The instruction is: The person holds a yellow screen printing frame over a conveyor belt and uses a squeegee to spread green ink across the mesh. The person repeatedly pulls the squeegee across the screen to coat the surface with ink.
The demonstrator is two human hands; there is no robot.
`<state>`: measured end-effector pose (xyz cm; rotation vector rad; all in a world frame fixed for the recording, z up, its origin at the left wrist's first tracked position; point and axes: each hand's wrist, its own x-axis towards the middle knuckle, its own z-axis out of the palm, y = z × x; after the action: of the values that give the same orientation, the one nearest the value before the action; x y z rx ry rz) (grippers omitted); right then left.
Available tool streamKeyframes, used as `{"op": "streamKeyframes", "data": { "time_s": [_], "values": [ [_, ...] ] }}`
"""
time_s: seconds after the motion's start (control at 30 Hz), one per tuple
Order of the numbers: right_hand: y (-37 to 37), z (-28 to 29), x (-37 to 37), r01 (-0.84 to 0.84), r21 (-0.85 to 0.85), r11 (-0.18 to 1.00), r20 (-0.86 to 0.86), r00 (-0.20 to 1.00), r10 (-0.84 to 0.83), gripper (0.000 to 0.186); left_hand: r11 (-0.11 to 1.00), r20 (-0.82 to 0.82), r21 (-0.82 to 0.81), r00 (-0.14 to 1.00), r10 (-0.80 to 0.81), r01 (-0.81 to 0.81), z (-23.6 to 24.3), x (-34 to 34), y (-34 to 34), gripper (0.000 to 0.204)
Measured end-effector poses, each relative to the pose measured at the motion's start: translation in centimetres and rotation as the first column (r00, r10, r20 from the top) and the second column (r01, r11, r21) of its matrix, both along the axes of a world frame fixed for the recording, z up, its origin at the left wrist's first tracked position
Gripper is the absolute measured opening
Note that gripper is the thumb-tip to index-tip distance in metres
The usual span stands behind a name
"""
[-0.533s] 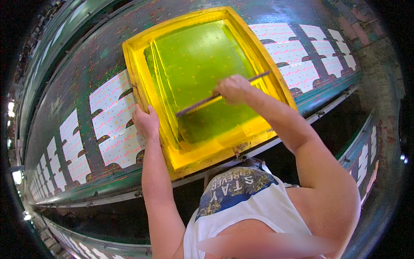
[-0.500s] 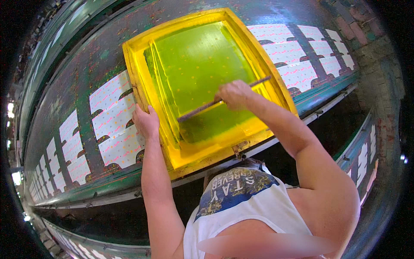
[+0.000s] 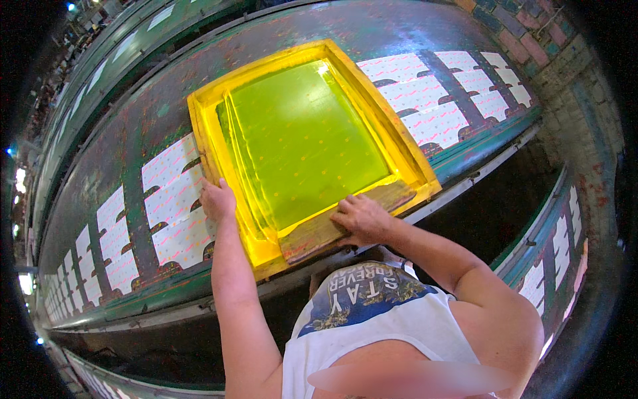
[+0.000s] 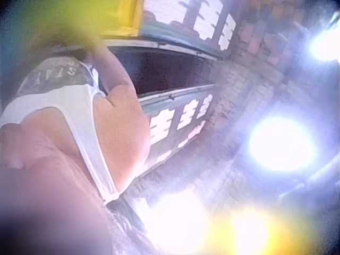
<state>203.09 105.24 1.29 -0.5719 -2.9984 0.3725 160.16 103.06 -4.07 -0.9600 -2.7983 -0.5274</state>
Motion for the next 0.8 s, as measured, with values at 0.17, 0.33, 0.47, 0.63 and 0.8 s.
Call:
{"op": "streamKeyframes", "data": {
  "time_s": [0.17, 0.33, 0.47, 0.63, 0.8],
  "values": [
    [2.3, -0.8, 3.3, -0.140, -0.155, 0.978, -0.211, 0.972, 0.105, 0.054, 0.994, -0.041, -0.073, 0.996, 0.082, -0.085, 0.2, 0.5, 0.1, 0.060],
    [8.7, -1.8, 10.9, 0.074, -0.195, 0.978, -0.367, 0.919, -0.143, 0.040, 0.971, -0.125, -0.137, 0.976, 0.180, -0.196, 0.6, 1.5, 1.0, 0.061],
    [14.4, -2.8, 16.0, 0.428, -0.135, 0.894, -0.451, 0.777, -0.440, 0.046, 0.957, -0.154, -0.162, 0.964, 0.215, -0.239, 0.6, 1.7, 1.1, 0.063],
    [18.3, -4.2, 15.9, 0.648, -0.253, 0.718, -0.307, 0.650, -0.695, 0.077, 0.954, -0.135, -0.177, 0.966, 0.220, -0.242, 0.6, 1.1, 1.2, 0.064],
    [20.3, -4.5, 13.4, 0.708, -0.353, 0.612, -0.150, 0.602, -0.784, 0.084, 0.977, -0.064, -0.080, 0.979, 0.194, -0.199, 0.9, 0.4, 0.9, 0.063]
  ]
}}
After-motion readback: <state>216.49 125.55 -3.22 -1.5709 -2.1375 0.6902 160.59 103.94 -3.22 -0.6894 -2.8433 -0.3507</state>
